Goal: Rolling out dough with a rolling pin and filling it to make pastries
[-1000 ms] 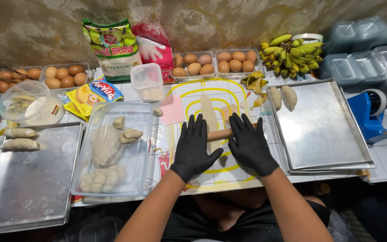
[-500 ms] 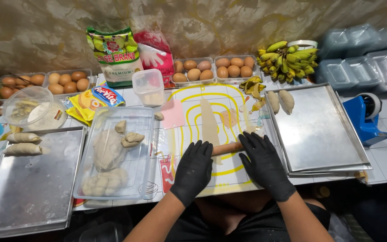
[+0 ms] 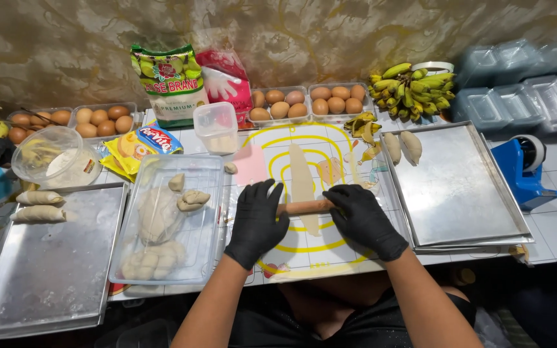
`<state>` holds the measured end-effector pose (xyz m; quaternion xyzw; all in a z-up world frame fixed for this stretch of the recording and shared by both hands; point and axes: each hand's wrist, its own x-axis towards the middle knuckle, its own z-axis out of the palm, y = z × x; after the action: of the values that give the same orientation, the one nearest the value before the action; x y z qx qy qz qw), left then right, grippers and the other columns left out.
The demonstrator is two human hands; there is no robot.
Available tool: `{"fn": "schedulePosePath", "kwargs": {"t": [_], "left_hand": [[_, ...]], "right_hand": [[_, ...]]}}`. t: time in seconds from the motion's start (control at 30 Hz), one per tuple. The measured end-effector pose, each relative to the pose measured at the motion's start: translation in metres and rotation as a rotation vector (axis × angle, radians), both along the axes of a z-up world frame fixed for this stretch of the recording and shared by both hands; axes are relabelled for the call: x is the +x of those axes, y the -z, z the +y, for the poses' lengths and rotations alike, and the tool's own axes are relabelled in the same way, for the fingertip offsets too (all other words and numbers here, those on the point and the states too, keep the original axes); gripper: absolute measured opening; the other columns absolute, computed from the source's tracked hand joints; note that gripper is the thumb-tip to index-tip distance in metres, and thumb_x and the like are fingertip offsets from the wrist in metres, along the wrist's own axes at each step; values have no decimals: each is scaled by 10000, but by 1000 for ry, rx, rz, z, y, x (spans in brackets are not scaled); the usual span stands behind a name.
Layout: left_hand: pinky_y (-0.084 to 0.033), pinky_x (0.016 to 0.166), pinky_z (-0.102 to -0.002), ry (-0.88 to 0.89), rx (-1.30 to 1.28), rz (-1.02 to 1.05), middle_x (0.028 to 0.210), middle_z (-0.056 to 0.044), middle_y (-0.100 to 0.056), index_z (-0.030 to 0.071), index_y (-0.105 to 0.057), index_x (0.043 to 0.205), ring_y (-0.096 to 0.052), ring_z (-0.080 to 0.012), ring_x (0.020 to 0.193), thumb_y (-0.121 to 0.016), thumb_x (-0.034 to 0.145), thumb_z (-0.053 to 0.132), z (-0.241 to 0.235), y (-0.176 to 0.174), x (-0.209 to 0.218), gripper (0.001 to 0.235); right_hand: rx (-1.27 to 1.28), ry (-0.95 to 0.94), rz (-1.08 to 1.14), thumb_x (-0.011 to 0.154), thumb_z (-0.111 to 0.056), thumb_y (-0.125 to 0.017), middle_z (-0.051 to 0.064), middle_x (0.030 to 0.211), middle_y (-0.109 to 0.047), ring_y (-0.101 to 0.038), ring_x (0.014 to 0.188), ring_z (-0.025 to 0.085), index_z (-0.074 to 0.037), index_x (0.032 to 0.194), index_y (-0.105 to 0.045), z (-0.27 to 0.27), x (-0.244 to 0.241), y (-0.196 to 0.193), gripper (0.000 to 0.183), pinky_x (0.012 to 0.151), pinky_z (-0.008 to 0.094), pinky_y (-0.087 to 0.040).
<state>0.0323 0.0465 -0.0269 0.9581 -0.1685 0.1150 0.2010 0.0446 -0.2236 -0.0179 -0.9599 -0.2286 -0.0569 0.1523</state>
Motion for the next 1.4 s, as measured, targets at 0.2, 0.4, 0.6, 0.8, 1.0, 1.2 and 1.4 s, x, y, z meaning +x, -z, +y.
{"fn": "schedulePosePath", "kwargs": {"t": [0.2, 0.4, 0.6, 0.8, 1.0, 1.2, 1.4], "left_hand": [[-298, 1196, -469, -142, 55, -173, 1468, -120, -492, 172, -554, 1420, -426, -334, 1413, -536, 984, 313, -39, 25, 81, 458], [-15, 1255, -542, -253, 70, 38, 1700, -254, -81, 47, -230, 1624, -42, -432, 1569, -395, 1053, 522, -44, 14, 65, 761], [52, 1239, -586, -262, 98, 116, 1693, -281, -19, 8, -176, 1621, 44, -474, 1557, -351, 1049, 540, -46, 11, 50, 801], [45, 1219, -636, -188, 79, 172, 1686, -285, -23, -4, -190, 1607, 28, -493, 1547, -336, 1018, 621, -46, -13, 17, 871], [66, 1226, -590, -105, 100, 94, 1687, -289, -24, -10, -150, 1610, 26, -471, 1553, -385, 962, 682, -46, -1, -26, 977], [53, 1241, -572, -55, 60, 40, 1682, -288, -66, 0, -176, 1608, -4, -467, 1554, -451, 924, 709, -45, 2, -49, 1023], [-121, 1242, -610, 85, -7, -43, 1662, -299, -160, -45, -211, 1582, -139, -508, 1539, -576, 893, 498, -38, -4, -82, 950]], "right_hand": [[-40, 180, -161, 1062, -443, -473, 170, 1570, -438, -375, 1475, 392, -164, 1566, -430, 10, 69, 18, 578, 1203, 559, -287], [-161, 177, -41, 1089, -461, -372, 266, 1669, -240, -204, 1532, 470, -71, 1614, -319, 27, 54, 2, 656, 1213, 638, -166], [-206, 165, 22, 1080, -495, -336, 240, 1697, -160, -137, 1555, 440, -93, 1633, -251, 26, 42, 3, 690, 1227, 639, -46], [-264, 146, 24, 1057, -453, -353, 204, 1695, -195, -156, 1557, 409, -136, 1625, -267, 33, 7, -16, 656, 1221, 649, -60], [-338, 166, -66, 1033, -447, -344, 184, 1678, -270, -259, 1532, 384, -131, 1599, -321, 25, -32, -3, 649, 1218, 640, -139], [-281, 151, -91, 1038, -463, -336, 205, 1665, -291, -275, 1525, 387, -72, 1582, -334, 21, -57, 5, 670, 1215, 622, -172], [-161, 72, -239, 1015, -447, -440, 196, 1631, -372, -388, 1476, 395, -43, 1543, -401, 13, -85, 17, 665, 1199, 601, -272]]}}
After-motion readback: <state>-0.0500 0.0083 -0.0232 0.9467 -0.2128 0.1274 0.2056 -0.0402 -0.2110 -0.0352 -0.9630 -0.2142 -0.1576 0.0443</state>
